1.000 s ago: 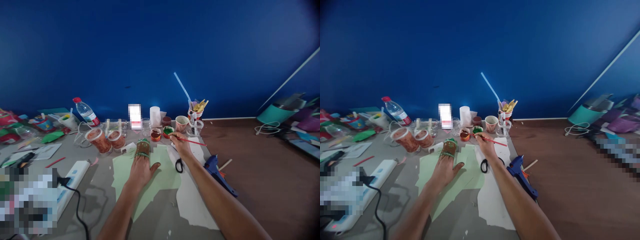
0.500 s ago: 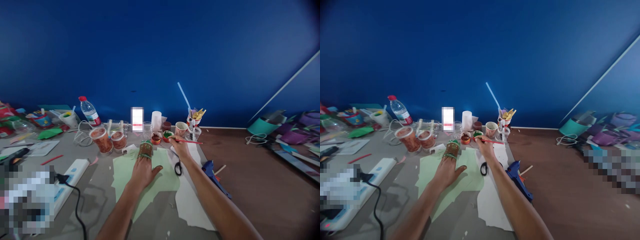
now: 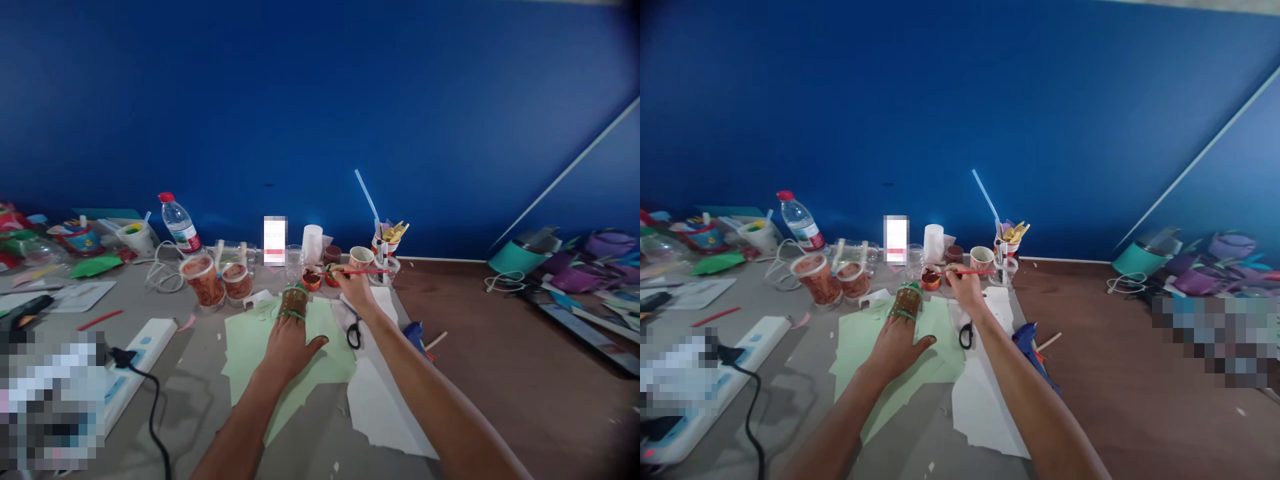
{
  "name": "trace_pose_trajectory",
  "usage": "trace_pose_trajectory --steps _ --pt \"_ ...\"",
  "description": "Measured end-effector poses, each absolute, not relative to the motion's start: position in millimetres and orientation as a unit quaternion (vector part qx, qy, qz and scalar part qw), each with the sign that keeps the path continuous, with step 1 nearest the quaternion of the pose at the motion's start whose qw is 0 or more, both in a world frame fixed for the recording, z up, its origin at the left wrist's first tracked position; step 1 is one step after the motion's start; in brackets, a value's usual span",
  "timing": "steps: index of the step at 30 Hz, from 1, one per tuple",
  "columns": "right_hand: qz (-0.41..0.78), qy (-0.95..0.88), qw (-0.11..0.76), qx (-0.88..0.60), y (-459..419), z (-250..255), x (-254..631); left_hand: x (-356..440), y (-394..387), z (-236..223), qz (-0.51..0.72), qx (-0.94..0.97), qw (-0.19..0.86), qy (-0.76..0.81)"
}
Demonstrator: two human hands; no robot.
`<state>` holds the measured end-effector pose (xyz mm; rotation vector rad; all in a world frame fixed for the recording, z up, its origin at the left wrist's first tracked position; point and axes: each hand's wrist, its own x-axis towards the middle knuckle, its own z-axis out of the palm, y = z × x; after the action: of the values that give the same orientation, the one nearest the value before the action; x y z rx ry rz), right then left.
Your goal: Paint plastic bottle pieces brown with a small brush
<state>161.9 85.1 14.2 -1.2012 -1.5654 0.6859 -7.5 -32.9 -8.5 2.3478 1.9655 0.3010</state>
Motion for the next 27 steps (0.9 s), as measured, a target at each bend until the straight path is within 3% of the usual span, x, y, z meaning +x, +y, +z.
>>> trace_pose_trajectory --steps 20,27 --pt "0.262 -0.667 0.466 -0.519 95.6 15.2 156.8 -6.2 -33.7 -7.8 0.092 0.765 0.036 0.637" --pt "0.286 -0.594 0.557 -0.505 95.7 13.4 171.8 -5.8 -33.4 -3.9 0.080 0.760 0.057 0.643"
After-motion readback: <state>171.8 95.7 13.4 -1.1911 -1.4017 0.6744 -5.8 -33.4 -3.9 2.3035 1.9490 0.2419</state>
